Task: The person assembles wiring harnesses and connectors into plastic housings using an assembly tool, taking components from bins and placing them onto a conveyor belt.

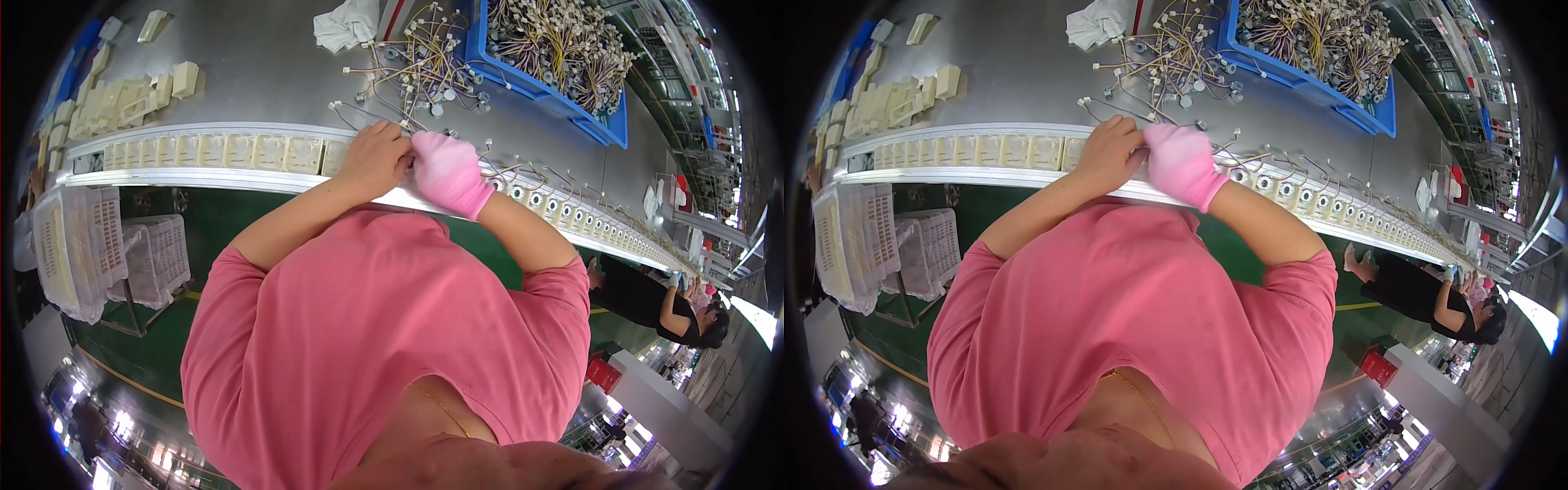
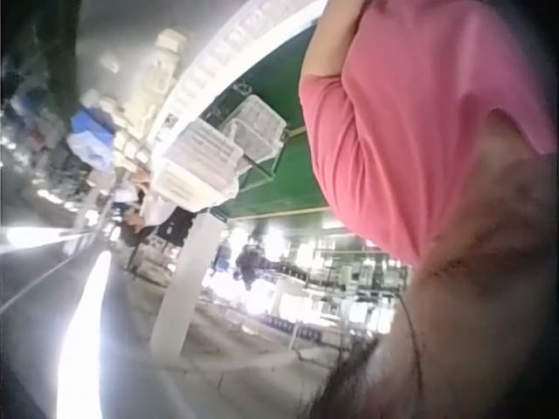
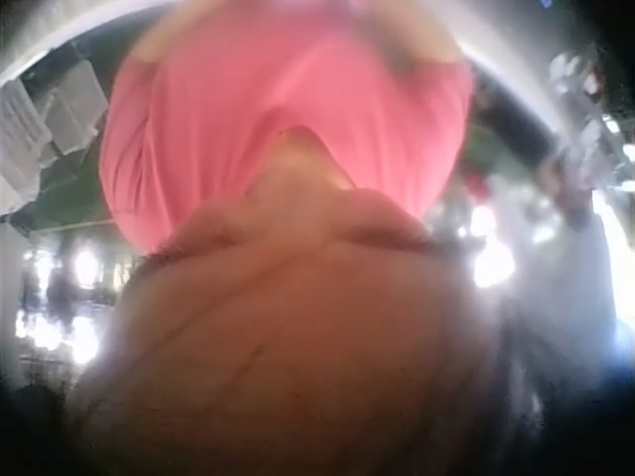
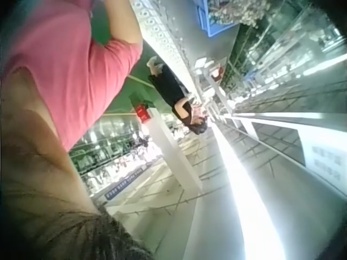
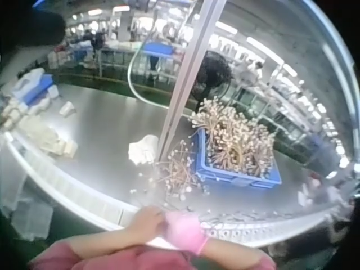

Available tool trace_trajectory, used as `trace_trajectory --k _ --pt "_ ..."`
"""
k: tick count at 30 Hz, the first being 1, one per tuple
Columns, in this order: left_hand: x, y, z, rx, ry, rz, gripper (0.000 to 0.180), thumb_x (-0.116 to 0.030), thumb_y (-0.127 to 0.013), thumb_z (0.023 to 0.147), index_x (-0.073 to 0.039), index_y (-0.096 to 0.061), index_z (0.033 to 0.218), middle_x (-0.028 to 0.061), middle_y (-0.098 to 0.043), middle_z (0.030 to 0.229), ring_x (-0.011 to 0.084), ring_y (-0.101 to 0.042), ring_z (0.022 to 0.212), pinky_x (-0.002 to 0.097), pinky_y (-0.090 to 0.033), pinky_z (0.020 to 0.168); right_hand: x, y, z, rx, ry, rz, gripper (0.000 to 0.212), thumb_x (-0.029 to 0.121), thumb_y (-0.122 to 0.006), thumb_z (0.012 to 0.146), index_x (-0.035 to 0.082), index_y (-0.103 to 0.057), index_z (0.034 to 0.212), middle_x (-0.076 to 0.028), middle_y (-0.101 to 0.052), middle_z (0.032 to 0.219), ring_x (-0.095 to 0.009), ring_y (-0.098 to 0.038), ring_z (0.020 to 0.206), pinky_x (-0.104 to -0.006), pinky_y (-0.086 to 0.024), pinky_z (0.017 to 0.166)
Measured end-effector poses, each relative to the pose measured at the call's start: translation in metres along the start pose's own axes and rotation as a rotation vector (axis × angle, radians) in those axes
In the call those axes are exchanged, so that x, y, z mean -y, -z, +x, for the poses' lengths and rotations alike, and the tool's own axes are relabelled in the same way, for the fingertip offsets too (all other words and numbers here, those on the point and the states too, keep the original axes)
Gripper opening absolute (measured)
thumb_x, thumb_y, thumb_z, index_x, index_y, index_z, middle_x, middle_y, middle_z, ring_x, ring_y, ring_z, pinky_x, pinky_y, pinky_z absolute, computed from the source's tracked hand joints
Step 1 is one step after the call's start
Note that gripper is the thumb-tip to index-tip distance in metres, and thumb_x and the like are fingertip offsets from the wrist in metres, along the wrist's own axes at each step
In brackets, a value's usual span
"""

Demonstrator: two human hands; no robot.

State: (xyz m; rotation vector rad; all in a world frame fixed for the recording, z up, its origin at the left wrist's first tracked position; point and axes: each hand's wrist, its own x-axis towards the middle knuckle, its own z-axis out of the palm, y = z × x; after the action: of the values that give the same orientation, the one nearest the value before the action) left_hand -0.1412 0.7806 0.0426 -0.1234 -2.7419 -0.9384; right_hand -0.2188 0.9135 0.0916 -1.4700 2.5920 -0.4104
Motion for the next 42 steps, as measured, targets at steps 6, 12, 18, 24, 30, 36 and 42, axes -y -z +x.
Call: trace_trajectory --k 6,12,18,24,30,36,42 --pt "-0.007 -0.003 0.004 -0.094 0.152 -0.006 0.013 -0.015 -0.063 0.065 -0.009 -0.064 0.076 0.0037 -0.057 0.082 0.0239 -0.051 0.087 0.0372 -0.039 0.074 -0.004 0.009 0.008 -0.009 0.308 -0.169 0.009 0.014 -0.061 0.067 0.009 -0.054 0.07 -0.009 -0.056 0.066 -0.028 -0.056 0.064 -0.0407 -0.041 0.056" --pt "-0.007 -0.009 0.004 -0.077 0.167 -0.011 0.014 -0.016 -0.063 0.068 -0.01 -0.063 0.081 0.0036 -0.054 0.079 0.024 -0.05 0.084 0.0371 -0.036 0.073 -0.017 0.012 0.011 0.129 0.299 -0.244 0.007 0.014 -0.062 0.067 0.012 -0.056 0.067 -0.008 -0.056 0.066 -0.029 -0.054 0.063 -0.0398 -0.039 0.06" --pt "-0.005 -0.009 0.0 -0.115 0.123 -0.028 0.012 -0.012 -0.06 0.066 -0.009 -0.061 0.078 0.0038 -0.053 0.079 0.0242 -0.049 0.084 0.037 -0.036 0.073 -0.015 0.018 0.008 0.113 0.267 -0.204 0.012 0.016 -0.063 0.068 0.01 -0.054 0.062 -0.009 -0.056 0.063 -0.03 -0.055 0.063 -0.0388 -0.038 0.063" --pt "-0.006 -0.003 0.001 -0.098 0.063 -0.027 0.014 -0.01 -0.058 0.066 -0.007 -0.059 0.079 0.006 -0.053 0.083 0.0248 -0.049 0.086 0.038 -0.037 0.074 -0.015 0.01 0.007 0.177 0.203 -0.263 0.014 0.017 -0.063 0.069 0.01 -0.053 0.061 -0.009 -0.056 0.063 -0.029 -0.056 0.064 -0.039 -0.039 0.063" --pt "-0.006 -0.001 0.001 -0.041 0.057 -0.011 0.016 -0.012 -0.058 0.067 -0.005 -0.06 0.082 0.0079 -0.055 0.087 0.0252 -0.05 0.089 0.0383 -0.038 0.075 -0.022 0.009 0.017 0.229 0.181 -0.167 0.011 0.017 -0.062 0.07 0.008 -0.056 0.065 -0.008 -0.057 0.063 -0.029 -0.056 0.062 -0.0368 -0.041 0.063" --pt "-0.004 -0.007 -0.003 -0.179 0.044 -0.059 0.009 -0.006 -0.057 0.068 -0.005 -0.054 0.076 0.0078 -0.051 0.081 0.0271 -0.049 0.083 0.0392 -0.038 0.073 -0.065 0.012 0.072 0.48 -0.458 0.263 0.029 0.033 -0.056 0.076 0.009 -0.067 0.087 -0.01 -0.066 0.084 -0.021 -0.064 0.077 -0.0318 -0.05 0.069" --pt "-0.005 -0.005 -0.001 -0.197 0.059 -0.117 0.01 -0.004 -0.055 0.07 -0.005 -0.054 0.081 0.0084 -0.054 0.083 0.0284 -0.051 0.085 0.0395 -0.039 0.075 -0.098 -0.066 0.089 0.645 -0.205 -0.172 0.033 0.034 -0.055 0.074 0.009 -0.067 0.093 -0.013 -0.066 0.082 -0.026 -0.064 0.079 -0.0347 -0.05 0.074"
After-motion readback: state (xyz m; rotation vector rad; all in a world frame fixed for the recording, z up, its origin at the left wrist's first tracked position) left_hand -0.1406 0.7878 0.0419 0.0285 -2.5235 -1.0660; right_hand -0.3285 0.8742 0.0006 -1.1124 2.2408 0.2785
